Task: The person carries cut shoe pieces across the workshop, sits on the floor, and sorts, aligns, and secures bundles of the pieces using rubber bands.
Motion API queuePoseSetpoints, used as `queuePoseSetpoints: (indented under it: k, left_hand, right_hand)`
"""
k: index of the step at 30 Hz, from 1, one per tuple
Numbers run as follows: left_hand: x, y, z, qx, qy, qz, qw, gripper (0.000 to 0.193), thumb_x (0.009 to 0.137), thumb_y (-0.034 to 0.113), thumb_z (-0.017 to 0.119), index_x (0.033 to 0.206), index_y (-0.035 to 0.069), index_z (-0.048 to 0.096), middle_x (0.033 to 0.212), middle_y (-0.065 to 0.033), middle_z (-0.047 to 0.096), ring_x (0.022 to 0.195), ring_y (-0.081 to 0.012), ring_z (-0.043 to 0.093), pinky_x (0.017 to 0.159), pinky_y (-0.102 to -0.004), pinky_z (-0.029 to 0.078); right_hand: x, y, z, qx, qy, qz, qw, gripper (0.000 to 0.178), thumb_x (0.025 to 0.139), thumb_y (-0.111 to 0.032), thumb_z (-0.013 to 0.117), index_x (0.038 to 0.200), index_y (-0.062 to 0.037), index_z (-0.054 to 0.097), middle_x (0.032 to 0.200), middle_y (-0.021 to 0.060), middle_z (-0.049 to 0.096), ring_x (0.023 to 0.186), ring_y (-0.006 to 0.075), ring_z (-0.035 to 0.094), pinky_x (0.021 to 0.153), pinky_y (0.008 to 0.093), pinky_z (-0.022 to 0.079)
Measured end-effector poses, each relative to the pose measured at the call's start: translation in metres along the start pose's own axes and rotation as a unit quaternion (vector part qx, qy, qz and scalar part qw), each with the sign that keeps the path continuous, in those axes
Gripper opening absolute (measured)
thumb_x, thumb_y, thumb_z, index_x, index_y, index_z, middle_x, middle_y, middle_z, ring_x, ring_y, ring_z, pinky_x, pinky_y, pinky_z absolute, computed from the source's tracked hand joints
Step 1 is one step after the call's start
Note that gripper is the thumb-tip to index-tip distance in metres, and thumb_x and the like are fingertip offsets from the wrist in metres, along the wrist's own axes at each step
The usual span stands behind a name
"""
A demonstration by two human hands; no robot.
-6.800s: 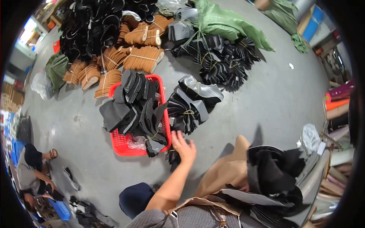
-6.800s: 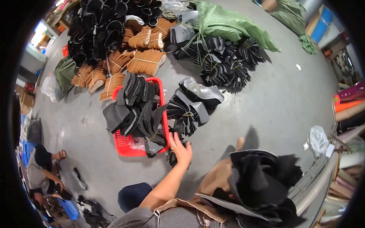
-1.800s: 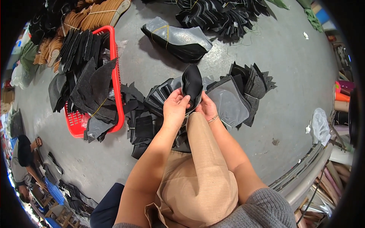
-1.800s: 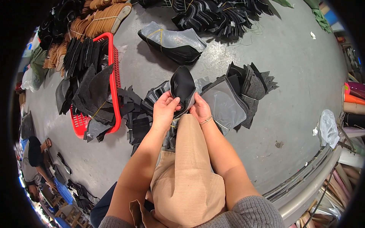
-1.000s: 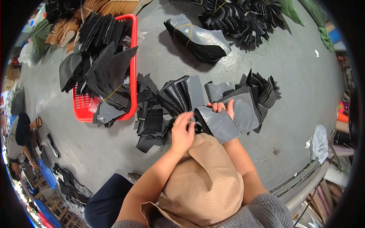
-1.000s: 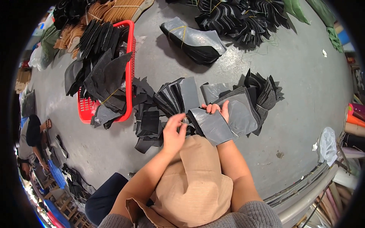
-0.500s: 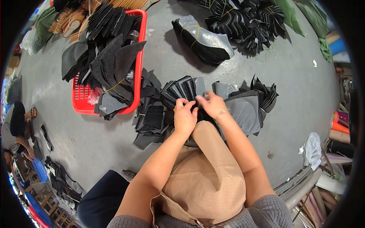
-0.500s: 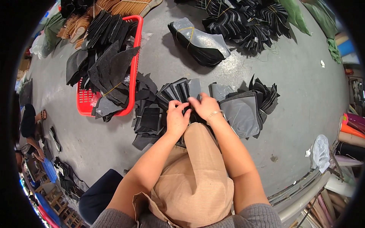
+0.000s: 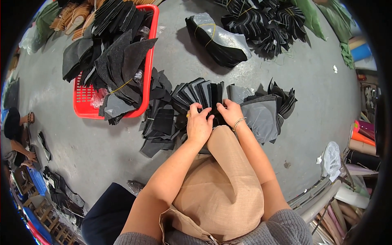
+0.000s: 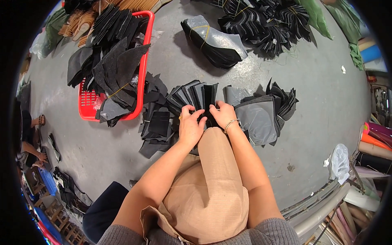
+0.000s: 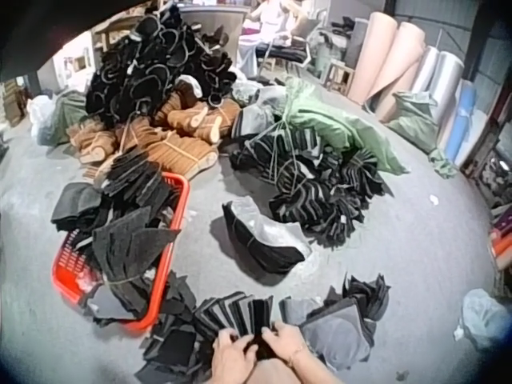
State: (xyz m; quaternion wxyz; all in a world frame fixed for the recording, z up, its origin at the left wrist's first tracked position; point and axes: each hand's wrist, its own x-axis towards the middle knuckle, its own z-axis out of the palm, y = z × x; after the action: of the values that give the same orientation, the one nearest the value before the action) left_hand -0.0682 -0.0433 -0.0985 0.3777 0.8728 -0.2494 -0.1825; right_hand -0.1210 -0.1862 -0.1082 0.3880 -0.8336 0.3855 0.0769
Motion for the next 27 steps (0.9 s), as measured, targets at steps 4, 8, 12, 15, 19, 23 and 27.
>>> queuePoseSetpoints:
  k: [4,8,12,15,19,23,27]
  left_hand:
    - [0.0,0.004,-0.003,0.026,-0.027,0.006,0.999,0.024,0.074,0.015,0.067,0.097,0.01,0.066,0.109,-0.0116,0.044,0.098,-0.0306,0.049,0.082,-0.0375,0.043]
    - [-0.001,0.003,-0.002,0.043,-0.037,0.016,0.998,0.023,0.075,0.016,0.066,0.098,0.011,0.066,0.111,-0.011,0.043,0.097,-0.0306,0.049,0.082,-0.038,0.043]
    - [-0.001,0.001,-0.002,0.051,-0.04,0.02,0.998,0.024,0.076,0.015,0.064,0.1,0.011,0.065,0.11,-0.0104,0.042,0.097,-0.0309,0.049,0.082,-0.0377,0.044]
    - [0.001,0.003,-0.005,0.069,-0.069,0.04,0.994,0.027,0.074,0.014,0.064,0.101,0.01,0.064,0.114,-0.0102,0.042,0.099,-0.0314,0.047,0.083,-0.0392,0.043]
    - [-0.001,0.006,-0.019,0.19,-0.135,0.193,0.953,0.042,0.065,0.021,0.066,0.104,0.006,0.059,0.142,-0.0061,0.024,0.126,-0.0334,0.026,0.101,-0.0541,0.02]
    - [0.008,-0.002,-0.022,0.17,-0.183,0.18,0.952,0.033,0.067,0.022,0.067,0.095,0.005,0.062,0.138,-0.0027,0.034,0.135,-0.0299,0.013,0.106,-0.0558,0.009]
    - [0.012,-0.005,-0.018,0.166,-0.191,0.154,0.955,0.03,0.069,0.025,0.07,0.091,0.005,0.064,0.135,-0.0017,0.039,0.135,-0.0306,0.015,0.107,-0.0553,0.008]
  right_hand:
    - [-0.001,0.009,-0.001,0.037,-0.027,0.031,0.998,0.044,0.079,-0.035,0.056,0.1,0.0037,0.059,0.085,0.0237,0.063,0.082,0.0359,0.061,0.073,0.0373,0.048]
    - [-0.002,0.01,0.003,0.072,-0.025,0.033,0.997,0.047,0.08,-0.038,0.056,0.101,0.0042,0.059,0.089,0.0236,0.063,0.085,0.0345,0.062,0.076,0.0362,0.048]
    - [-0.003,-0.006,0.013,0.046,0.035,0.037,0.998,0.059,0.075,-0.048,0.059,0.098,0.0054,0.062,0.092,0.0221,0.064,0.089,0.0329,0.062,0.08,0.0349,0.048]
    - [-0.001,-0.011,0.012,-0.002,0.064,0.057,0.996,0.057,0.07,-0.047,0.063,0.091,0.0059,0.063,0.086,0.0228,0.064,0.084,0.0348,0.062,0.076,0.037,0.049]
    - [-0.014,-0.001,0.015,0.026,0.14,0.04,0.989,0.037,0.072,-0.032,0.061,0.081,0.0042,0.061,0.076,0.0228,0.062,0.074,0.0388,0.061,0.068,0.0409,0.049]
    - [-0.025,-0.009,0.018,0.113,0.194,-0.018,0.974,0.025,0.074,-0.023,0.062,0.079,0.0018,0.061,0.075,0.0209,0.063,0.071,0.0367,0.062,0.065,0.0388,0.049]
    - [-0.011,-0.015,0.021,0.175,0.261,-0.011,0.949,0.022,0.074,-0.019,0.064,0.082,0.0014,0.062,0.076,0.0187,0.065,0.072,0.0321,0.064,0.066,0.0358,0.049]
